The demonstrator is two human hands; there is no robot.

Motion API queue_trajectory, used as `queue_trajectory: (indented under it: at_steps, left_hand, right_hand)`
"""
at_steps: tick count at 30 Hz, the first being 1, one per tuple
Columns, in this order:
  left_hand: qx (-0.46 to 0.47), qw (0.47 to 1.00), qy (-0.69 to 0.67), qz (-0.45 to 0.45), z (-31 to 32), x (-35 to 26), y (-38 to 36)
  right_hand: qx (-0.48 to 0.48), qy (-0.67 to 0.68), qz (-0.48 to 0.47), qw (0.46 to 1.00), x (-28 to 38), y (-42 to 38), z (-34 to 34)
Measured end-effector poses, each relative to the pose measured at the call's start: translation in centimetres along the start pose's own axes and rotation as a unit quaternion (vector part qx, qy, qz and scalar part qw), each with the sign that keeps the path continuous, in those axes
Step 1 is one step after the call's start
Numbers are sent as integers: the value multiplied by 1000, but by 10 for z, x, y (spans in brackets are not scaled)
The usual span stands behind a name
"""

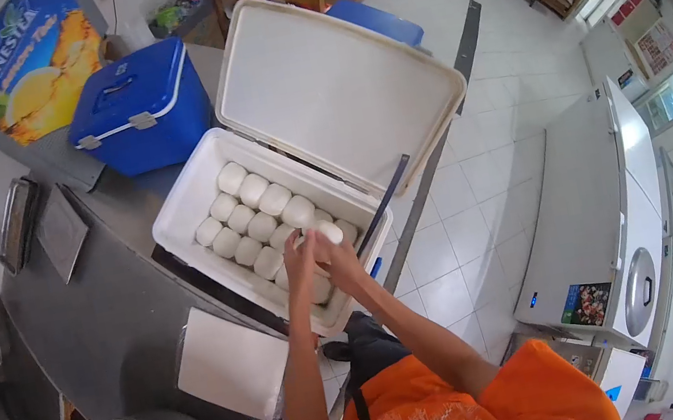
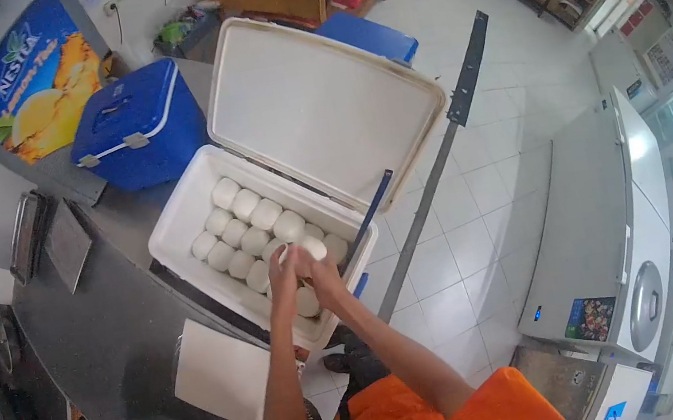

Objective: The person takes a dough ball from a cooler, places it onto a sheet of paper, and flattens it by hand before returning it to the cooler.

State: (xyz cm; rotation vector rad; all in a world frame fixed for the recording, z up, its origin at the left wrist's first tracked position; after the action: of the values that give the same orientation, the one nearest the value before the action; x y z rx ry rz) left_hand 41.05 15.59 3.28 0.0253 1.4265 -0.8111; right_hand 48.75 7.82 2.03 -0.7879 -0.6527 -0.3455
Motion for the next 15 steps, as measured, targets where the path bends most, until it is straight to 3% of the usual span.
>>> queue_trajectory:
  at_steps: [2, 4, 6, 8, 9, 11, 14, 15]
  left_hand:
    - [27, 997, -17, -69, -1, 32, 42]
    - [-85, 988, -13, -127, -17, 55, 66]
    - [-118, 985, -4, -130, -20, 59, 81]
    - [-32, 967, -125, -218, -7, 78, 96]
    - [-30, 966, -123, -225, -6, 81, 102]
    - [-96, 968, -105, -207, -17, 87, 116]
    - [-88, 976, -15, -200, -28, 90, 120]
    - [-73, 977, -50, -194, -33, 91, 119]
  right_hand:
    - [-54, 25, 33, 998, -13, 27, -10]
    - [-225, 20, 18, 974, -20, 49, -32]
    - [-227, 44, -3, 973, -37, 78, -42]
    - [-223, 65, 11, 972, -54, 94, -44]
    - [-230, 66, 13, 971, -61, 98, -46]
    - [-363, -47, -24, 930, -54, 92, -60]
    - [-385, -52, -18, 921, -53, 91, -60]
    - [-392, -55, -19, 918, -51, 89, -57]
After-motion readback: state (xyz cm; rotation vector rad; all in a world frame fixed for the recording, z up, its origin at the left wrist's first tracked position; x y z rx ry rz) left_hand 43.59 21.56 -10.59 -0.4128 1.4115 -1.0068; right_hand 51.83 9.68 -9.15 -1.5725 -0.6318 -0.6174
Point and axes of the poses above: each hand's wrist, its own y-axis towards the middle knuckle, its own z-axis out of the palm, x = y × z, the point moved 8 cm from there along y, towards the middle knuckle, and after that the axes turned 1 degree about x, right-handed, at the moved point
